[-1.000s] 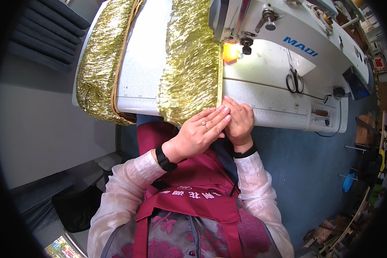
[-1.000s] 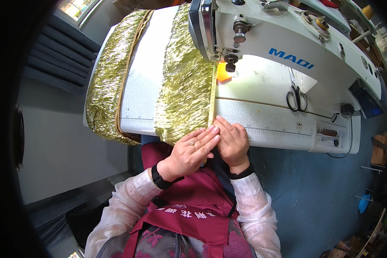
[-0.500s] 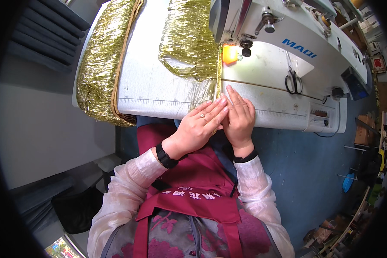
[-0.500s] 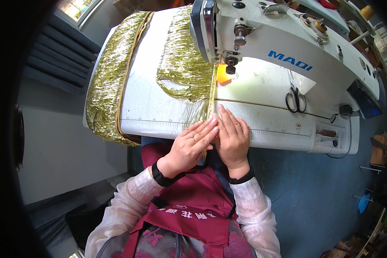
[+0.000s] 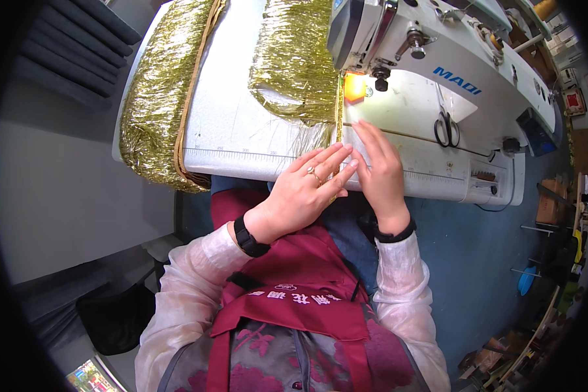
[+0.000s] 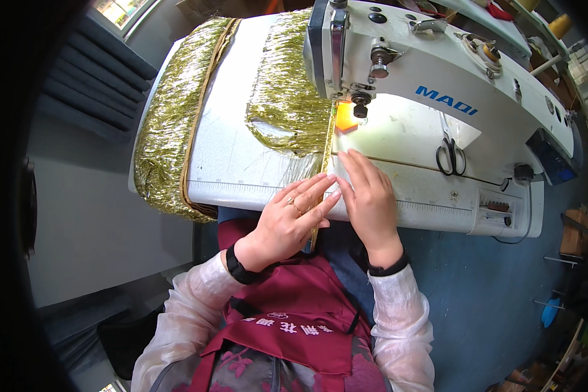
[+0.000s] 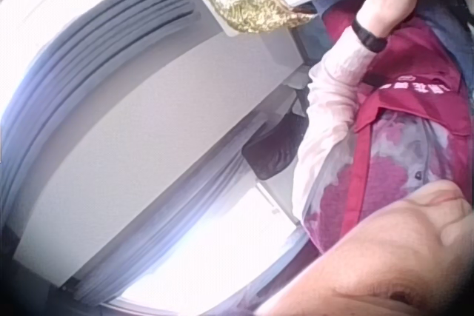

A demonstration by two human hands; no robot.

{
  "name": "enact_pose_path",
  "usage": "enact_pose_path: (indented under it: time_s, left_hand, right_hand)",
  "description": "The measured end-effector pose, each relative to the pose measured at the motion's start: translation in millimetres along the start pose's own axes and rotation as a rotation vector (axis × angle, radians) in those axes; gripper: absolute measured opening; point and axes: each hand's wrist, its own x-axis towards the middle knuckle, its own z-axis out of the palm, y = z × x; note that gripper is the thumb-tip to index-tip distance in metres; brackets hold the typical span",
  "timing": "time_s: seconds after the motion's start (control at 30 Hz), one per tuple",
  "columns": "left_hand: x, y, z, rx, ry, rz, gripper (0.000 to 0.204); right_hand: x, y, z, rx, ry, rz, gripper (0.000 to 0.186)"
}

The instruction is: The person sews a gold sequined fabric strip using a sewing machine, repeatedly aligning the fabric, stitching, and trimming threads with scissors. The person folds and repositions the fabric multiple times to continue stitching along its length.

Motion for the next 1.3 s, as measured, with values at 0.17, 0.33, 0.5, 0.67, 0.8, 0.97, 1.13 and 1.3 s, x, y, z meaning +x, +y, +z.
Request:
enact_pose_path:
  time_s: [0.17, 0.33, 0.5, 0.67, 0.8, 0.97, 1.13, 1.3]
  left_hand:
    - [14.7, -9.3, -17.7, -0.015, -0.052, 0.001, 0.071]
    - [32.4, -41.3, -31.9, 0.024, -0.128, -0.266, 0.061]
    - [45.3, -57.3, -25.7, 0.092, -0.260, -0.205, 0.043]
    - [39.6, -64.8, -20.5, 0.215, -0.290, 0.093, 0.043]
    - [32.1, -77.4, -36.9, 0.221, -0.319, 0.075, 0.045]
    - [49.2, -76.1, -32.1, 0.080, -0.038, -0.144, 0.043]
    - [67.7, -78.5, -14.7, 0.141, -0.134, -0.051, 0.038]
    - [65.2, -80.6, -12.4, 0.129, -0.109, -0.105, 0.035]
  right_hand:
    - [24.4, 1.1, 18.7, 0.052, -0.011, -0.065, 0.041]
    - [28.5, 6.7, 20.8, 0.228, 0.163, 0.056, 0.035]
    - [27.2, 7.5, 12.8, 0.237, 0.159, 0.038, 0.038]
    - [27.1, 4.6, 12.0, 0.309, 0.125, 0.087, 0.042]
    - [24.4, 1.6, 17.2, 0.218, 0.121, 0.003, 0.040]
    - [21.4, -8.4, 30.0, 0.162, 0.146, -0.080, 0.038]
    - [26.5, -3.3, 26.3, 0.196, 0.140, -0.181, 0.030]
    - [33.4, 15.4, 17.2, 0.077, -0.021, -0.109, 0.032]
